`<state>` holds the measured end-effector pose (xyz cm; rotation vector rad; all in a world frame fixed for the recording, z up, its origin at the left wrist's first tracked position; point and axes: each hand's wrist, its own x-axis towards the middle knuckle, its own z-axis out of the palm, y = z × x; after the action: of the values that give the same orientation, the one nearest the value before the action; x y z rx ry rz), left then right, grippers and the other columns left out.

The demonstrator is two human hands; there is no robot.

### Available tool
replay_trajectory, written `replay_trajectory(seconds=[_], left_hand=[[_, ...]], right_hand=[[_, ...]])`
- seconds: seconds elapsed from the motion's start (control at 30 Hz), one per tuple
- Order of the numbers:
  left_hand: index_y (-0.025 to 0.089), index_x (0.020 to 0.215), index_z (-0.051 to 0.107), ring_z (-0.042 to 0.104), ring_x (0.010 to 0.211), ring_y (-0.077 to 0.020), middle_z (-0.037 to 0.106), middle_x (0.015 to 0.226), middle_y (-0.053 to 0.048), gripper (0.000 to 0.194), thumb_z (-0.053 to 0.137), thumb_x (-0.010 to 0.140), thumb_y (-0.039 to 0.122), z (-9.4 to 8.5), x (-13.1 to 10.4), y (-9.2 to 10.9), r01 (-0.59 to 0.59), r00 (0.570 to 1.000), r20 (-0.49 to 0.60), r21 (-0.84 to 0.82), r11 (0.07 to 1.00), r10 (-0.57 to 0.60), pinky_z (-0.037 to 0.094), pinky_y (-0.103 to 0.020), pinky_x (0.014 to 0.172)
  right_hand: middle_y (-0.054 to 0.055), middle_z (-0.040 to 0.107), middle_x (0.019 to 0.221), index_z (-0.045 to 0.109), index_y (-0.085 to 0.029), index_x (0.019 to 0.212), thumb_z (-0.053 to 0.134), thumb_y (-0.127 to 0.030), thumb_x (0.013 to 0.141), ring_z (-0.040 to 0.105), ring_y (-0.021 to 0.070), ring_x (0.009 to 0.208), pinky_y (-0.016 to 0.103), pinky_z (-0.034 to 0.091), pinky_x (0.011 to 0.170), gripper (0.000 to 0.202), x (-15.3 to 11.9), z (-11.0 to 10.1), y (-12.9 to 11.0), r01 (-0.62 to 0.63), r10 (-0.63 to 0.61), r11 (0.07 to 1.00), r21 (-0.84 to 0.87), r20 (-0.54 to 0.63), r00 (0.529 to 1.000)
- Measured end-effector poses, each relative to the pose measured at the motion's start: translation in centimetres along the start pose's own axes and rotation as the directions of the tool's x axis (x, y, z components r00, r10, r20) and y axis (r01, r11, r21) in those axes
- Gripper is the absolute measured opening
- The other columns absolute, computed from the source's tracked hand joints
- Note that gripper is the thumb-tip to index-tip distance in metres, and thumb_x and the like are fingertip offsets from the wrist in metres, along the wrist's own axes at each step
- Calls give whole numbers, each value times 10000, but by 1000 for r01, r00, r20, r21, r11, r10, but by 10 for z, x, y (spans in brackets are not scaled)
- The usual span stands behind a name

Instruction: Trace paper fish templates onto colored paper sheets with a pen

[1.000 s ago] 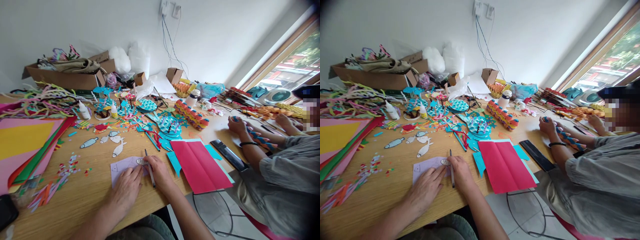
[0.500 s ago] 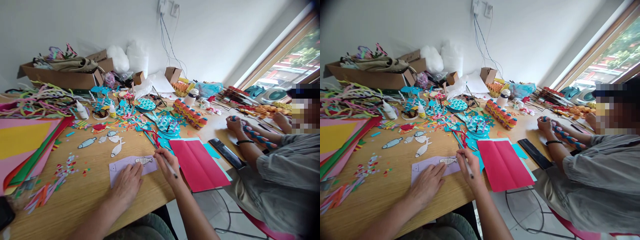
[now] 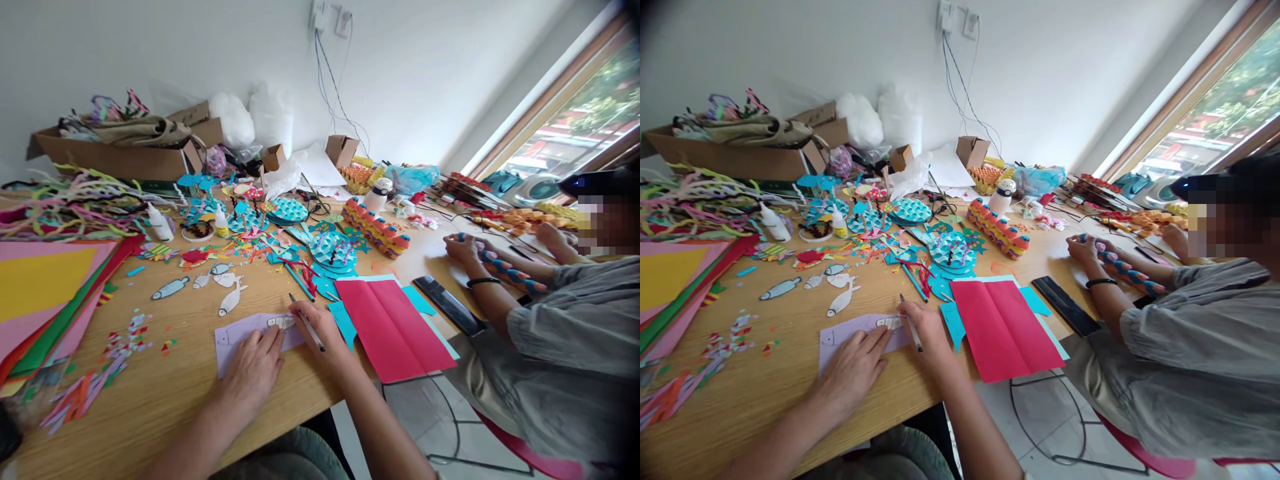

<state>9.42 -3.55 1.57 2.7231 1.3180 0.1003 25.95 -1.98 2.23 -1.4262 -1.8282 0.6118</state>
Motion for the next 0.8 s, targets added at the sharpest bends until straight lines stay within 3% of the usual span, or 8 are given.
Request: replay_trajectory(seconds=[0.2,0.57,0.8], left_hand=[[128,1238,477,527,934,-236,530,1240,-104,417,470,821,124,0,-1,0,4,1000,4,-3,1000,-4,469,-382,797],[156,1241,476,522,928,-232,525,1242,-93,413,458,829,133,11,-2,-3,-5,999,-36,14,1000,6,470,-375,779],[161,1221,489,535,907,-220,540,1221,-99,391,435,835,129,7,-2,-3,-16,999,-41,-25,1000,15,470,-374,781]], right_hand=[[60,630,867,566,-173,917,476,-100,796,568,167,825,263,422,732,167,-5,-1,2,86,-77,987,-136,74,994],[74,624,918,550,-181,954,445,-97,810,570,185,884,303,445,779,197,-9,2,5,99,-97,993,-66,42,994],[63,628,919,562,-189,944,450,-129,817,577,175,876,291,445,781,179,-10,2,4,103,-103,994,-29,14,995]])
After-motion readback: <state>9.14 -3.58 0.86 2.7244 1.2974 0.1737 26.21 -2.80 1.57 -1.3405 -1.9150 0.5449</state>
